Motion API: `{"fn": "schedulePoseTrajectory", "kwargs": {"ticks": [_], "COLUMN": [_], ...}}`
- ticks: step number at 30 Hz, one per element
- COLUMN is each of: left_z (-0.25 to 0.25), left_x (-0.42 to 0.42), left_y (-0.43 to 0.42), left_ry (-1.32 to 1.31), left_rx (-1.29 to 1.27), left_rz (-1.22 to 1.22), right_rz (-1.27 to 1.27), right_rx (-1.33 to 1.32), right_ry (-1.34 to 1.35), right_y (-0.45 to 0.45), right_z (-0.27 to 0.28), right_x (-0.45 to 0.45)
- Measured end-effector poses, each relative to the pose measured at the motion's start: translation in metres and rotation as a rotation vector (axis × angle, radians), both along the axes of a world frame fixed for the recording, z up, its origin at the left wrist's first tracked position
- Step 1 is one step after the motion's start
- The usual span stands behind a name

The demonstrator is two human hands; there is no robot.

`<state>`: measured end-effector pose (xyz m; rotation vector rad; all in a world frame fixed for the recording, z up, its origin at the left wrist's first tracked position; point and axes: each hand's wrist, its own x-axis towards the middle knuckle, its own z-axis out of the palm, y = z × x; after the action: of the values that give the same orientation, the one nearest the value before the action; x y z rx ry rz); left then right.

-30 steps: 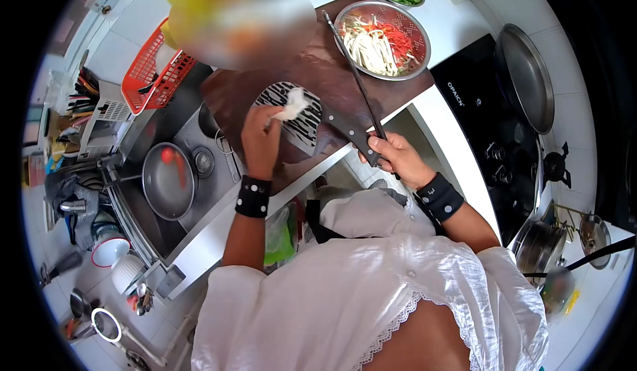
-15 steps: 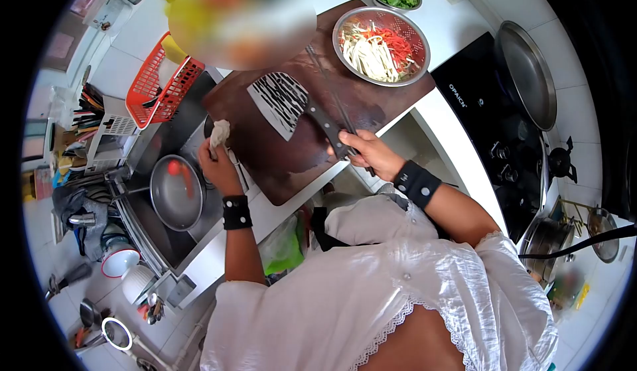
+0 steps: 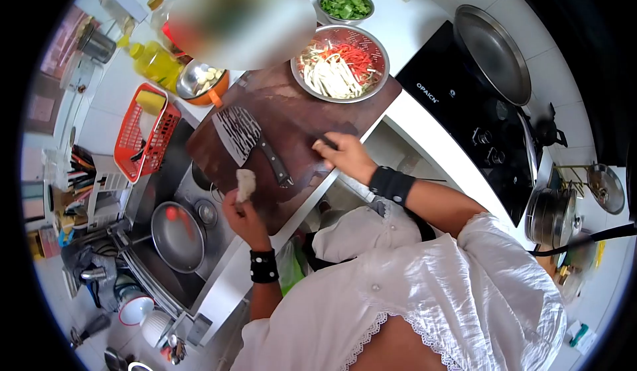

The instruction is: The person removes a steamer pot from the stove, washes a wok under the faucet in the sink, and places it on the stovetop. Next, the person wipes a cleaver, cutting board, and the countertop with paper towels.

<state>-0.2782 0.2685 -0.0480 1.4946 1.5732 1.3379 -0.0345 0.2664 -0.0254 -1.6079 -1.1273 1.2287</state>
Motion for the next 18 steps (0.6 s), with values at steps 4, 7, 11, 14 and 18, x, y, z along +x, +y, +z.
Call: {"fn": "schedulePoseTrajectory", "kwargs": {"ticks": [4, 7, 11, 14, 18], "left_z": [0.017, 0.021, 0.015, 0.006, 0.006], "left_x": [0.043, 0.071, 0.090, 0.096, 0.099], "left_y": [0.004, 0.011, 0.027, 0.036, 0.047], "left_ry": [0.135, 0.114, 0.298, 0.349, 0.430], "left_rx": [0.156, 0.070, 0.246, 0.246, 0.277], "left_rz": [-0.296, -0.417, -0.542, -0.540, -0.514], "right_rz": [-0.504, -0.698, -0.690, -0.687, -0.745], "right_rx": [0.168, 0.123, 0.002, -0.188, -0.084], "right_ry": [0.007, -0.137, -0.077, 0.300, 0.388], "right_y": [-0.004, 0.020, 0.044, 0.052, 0.038], "right_z": [0.020, -0.005, -0.030, -0.008, 0.007], "right_x": [0.047, 0.084, 0.101, 0.103, 0.105]}}
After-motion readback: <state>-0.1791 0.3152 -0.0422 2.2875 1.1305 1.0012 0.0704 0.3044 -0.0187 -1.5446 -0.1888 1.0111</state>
